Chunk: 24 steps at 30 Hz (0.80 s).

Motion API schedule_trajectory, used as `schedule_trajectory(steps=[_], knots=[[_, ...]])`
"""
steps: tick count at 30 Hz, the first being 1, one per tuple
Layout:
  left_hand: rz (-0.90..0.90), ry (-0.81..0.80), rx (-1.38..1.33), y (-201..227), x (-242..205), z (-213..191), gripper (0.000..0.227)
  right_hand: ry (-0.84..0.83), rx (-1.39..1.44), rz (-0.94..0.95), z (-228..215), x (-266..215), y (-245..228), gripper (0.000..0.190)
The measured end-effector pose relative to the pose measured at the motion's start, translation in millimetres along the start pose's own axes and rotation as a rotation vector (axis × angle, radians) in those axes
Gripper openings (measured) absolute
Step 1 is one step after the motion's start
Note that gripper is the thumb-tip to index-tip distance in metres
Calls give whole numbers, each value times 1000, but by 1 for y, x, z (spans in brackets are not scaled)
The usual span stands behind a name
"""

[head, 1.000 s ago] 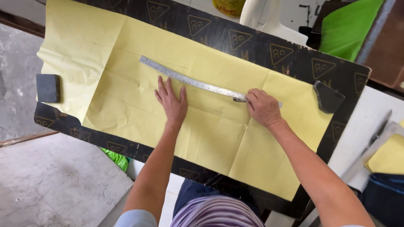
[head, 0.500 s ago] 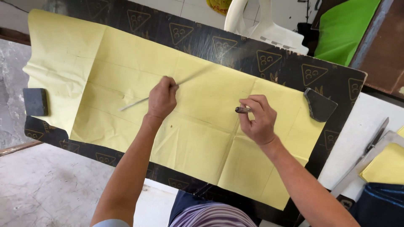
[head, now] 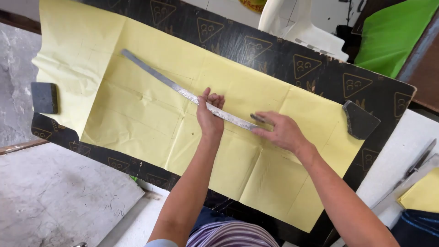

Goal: The person measures and marks a large sheet of yellow paper using a tape measure, a metal ruler, and a set square. They draw straight lines and curved lines to create a pattern on the paper, repeatedly adjusting the position of the tools and the paper.

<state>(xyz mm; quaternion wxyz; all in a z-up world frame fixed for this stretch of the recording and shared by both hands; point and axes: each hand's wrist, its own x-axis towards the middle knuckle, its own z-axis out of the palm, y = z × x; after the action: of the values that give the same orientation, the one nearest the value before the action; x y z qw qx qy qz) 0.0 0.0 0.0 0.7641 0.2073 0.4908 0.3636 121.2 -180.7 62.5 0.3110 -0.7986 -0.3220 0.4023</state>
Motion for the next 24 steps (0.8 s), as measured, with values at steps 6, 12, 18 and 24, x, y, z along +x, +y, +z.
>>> schedule_trajectory(steps=[6,12,18,24], knots=[[-55,129,587,4,19,-37,60,51,-665,-191,-3,5,37,32],[956,100,1411,32,72,-68,64,272,-839,-108,-30,24,73,44],[948,25,1704,36,71,-54,87,684,-791,-222,-1,17,130,35],[853,85,1749,36,67,-49,106,911,-734,-326,14,17,133,30]])
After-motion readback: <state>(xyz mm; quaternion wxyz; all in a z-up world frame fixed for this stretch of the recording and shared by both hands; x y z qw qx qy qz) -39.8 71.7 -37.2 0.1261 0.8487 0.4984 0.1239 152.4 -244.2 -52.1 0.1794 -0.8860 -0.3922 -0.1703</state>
